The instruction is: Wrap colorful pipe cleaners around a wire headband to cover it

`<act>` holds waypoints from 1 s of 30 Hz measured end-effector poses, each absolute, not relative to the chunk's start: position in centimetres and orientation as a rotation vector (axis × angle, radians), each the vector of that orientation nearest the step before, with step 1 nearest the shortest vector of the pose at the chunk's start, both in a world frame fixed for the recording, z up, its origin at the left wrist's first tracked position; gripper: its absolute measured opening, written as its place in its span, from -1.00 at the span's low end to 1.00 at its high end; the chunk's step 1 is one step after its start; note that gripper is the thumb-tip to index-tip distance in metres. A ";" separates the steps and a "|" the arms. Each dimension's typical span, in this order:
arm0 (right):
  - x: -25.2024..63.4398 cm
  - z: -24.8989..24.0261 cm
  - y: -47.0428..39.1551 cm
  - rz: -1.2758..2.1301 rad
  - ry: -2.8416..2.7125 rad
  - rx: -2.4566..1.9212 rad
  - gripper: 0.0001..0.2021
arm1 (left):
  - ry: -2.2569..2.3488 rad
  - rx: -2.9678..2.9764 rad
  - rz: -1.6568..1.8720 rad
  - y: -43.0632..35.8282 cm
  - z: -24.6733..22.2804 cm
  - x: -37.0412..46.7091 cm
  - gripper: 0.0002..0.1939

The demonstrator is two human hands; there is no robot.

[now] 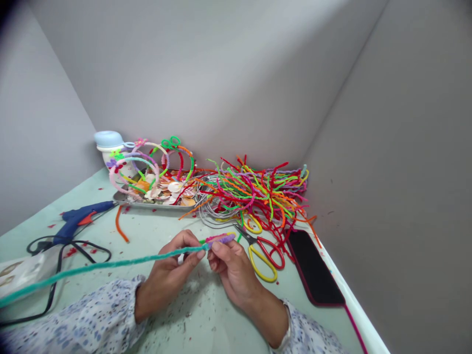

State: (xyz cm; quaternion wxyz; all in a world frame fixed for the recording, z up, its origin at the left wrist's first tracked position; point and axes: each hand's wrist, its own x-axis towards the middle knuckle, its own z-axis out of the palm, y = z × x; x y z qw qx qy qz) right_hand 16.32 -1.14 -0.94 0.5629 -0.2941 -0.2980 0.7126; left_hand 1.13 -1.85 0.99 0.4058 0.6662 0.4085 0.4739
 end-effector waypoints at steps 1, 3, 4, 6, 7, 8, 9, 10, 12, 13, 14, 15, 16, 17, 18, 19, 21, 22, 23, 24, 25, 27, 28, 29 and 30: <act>16.3 -1.0 -1.2 1.677 -0.704 -0.692 -0.84 | 1.027 1.670 1.194 -1.8 1.0 1.1 -0.86; 16.3 -1.0 -1.2 1.680 -0.705 -0.694 -0.85 | 1.029 1.649 1.186 -1.8 1.0 1.2 -0.85; 16.3 -1.0 -1.2 1.683 -0.704 -0.694 -0.85 | 1.031 1.642 1.184 -1.8 1.1 1.2 -0.84; 16.3 -1.1 -1.2 1.689 -0.702 -0.688 -0.86 | 1.027 1.635 1.193 -1.8 1.2 1.2 -0.83; 16.3 -1.1 -1.1 1.691 -0.704 -0.682 -0.86 | 1.021 1.634 1.198 -1.8 1.3 1.2 -0.82; 16.3 -1.1 -1.1 1.694 -0.710 -0.677 -0.86 | 1.013 1.634 1.200 -1.8 1.5 1.3 -0.82; 16.4 -1.1 -1.0 1.697 -0.717 -0.671 -0.86 | 1.006 1.631 1.198 -1.7 1.6 1.3 -0.81; 16.4 -1.2 -1.0 1.700 -0.723 -0.668 -0.86 | 1.002 1.626 1.195 -1.7 1.7 1.3 -0.80; 16.4 -1.2 -0.9 1.705 -0.735 -0.663 -0.86 | 1.001 1.610 1.186 -1.7 1.8 1.4 -0.80; 16.4 -1.2 -0.9 1.707 -0.741 -0.661 -0.86 | 0.999 1.600 1.181 -1.6 1.8 1.4 -0.80; 16.4 -1.2 -0.9 1.708 -0.746 -0.662 -0.86 | 0.996 1.588 1.178 -1.6 1.8 1.4 -0.80; 16.4 -1.2 -0.8 1.710 -0.751 -0.660 -0.86 | 0.992 1.575 1.176 -1.6 1.7 1.4 -0.80; 16.4 -1.2 -0.8 1.711 -0.753 -0.659 -0.87 | 0.987 1.563 1.175 -1.6 1.7 1.4 -0.80; 16.4 -1.2 -0.8 1.715 -0.755 -0.657 -0.87 | 0.985 1.550 1.177 -1.6 1.6 1.4 -0.80; 16.4 -1.2 -0.8 1.719 -0.756 -0.654 -0.87 | 0.987 1.538 1.183 -1.6 1.5 1.3 -0.80; 16.5 -1.1 -0.8 1.725 -0.758 -0.651 -0.87 | 0.990 1.529 1.188 -1.7 1.5 1.3 -0.80; 16.5 -1.1 -0.8 1.732 -0.762 -0.646 -0.87 | 0.984 1.526 1.191 -1.7 1.5 1.3 -0.81; 16.5 -1.1 -0.9 1.734 -0.764 -0.646 -0.87 | 0.975 1.533 1.189 -1.8 1.6 1.3 -0.81; 16.5 -1.1 -0.9 1.734 -0.765 -0.644 -0.87 | 0.967 1.547 1.187 -1.8 1.6 1.3 -0.80; 16.5 -1.1 -0.9 1.733 -0.764 -0.644 -0.87 | 0.963 1.565 1.186 -1.8 1.8 1.3 -0.81; 16.5 -1.0 -1.0 1.731 -0.763 -0.644 -0.87 | 0.964 1.587 1.189 -1.8 1.9 1.3 -0.81; 16.5 -1.0 -1.1 1.727 -0.758 -0.646 -0.87 | 0.986 1.629 1.205 -1.8 2.0 1.4 -0.82; 16.5 -1.0 -1.1 1.726 -0.754 -0.649 -0.88 | 0.996 1.645 1.209 -1.8 2.0 1.4 -0.82; 16.4 -1.0 -1.1 1.724 -0.751 -0.653 -0.88 | 1.002 1.658 1.211 -1.8 2.0 1.4 -0.83; 16.4 -1.0 -1.1 1.723 -0.747 -0.657 -0.88 | 1.002 1.669 1.212 -1.8 2.0 1.3 -0.83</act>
